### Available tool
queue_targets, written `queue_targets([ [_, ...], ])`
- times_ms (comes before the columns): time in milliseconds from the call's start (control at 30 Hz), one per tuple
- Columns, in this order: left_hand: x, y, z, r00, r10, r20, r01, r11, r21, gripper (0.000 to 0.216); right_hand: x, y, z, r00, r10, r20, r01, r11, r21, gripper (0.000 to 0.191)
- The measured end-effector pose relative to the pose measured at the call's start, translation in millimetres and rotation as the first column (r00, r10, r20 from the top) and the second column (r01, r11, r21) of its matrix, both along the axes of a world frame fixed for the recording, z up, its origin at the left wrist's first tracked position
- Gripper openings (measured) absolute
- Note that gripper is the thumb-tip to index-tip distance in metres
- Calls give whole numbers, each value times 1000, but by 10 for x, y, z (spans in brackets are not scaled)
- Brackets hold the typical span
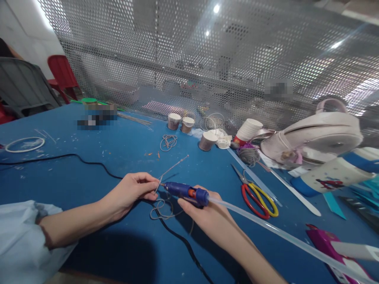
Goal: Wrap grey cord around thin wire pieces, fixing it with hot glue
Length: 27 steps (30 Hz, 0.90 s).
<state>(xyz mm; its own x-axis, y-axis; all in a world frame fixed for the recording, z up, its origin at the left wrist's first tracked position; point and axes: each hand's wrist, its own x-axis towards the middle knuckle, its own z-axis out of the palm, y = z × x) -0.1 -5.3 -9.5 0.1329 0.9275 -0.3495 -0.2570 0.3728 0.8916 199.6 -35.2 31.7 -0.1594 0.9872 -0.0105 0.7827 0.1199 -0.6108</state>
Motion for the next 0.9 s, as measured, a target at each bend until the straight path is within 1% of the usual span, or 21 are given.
queue_targets([
  [100, -5, 2, -5, 1000, -1, -1, 1, 1000, 3, 11, -3, -9, 30, 999, 26, -19, -27, 999, -38, 26],
  [267, -5, -1, -13, 1000, -14, 1, 14, 1000, 10, 9, -16, 13, 38, 1000, 3, -17, -2, 999, 36, 26],
  [433, 1, 5, -4, 1000, 0, -16, 1, 1000, 8, 10, 8, -14, 59, 996, 86, 3, -86, 996, -21, 27],
  [533, 0, 9, -15, 1000, 3, -2, -3, 1000, 10, 9, 19, -9, 55, 998, 61, 17, -61, 998, -17, 28],
  [633, 1, 14, -32, 1000, -1, 3, 1, 1000, 6, 8, 16, 19, 39, 999, 15, 34, -16, 1000, 24, 30],
  [700, 2, 18, -38, 1000, -6, 5, 6, 1000, 3, 8, 8, 34, 33, 1000, 13, 21, -13, 999, 32, 29],
  [900, 1, 15, -25, 1000, 9, -4, -9, 1000, -3, 5, 19, 5, 50, 997, 76, 21, -74, 994, -75, 29],
])
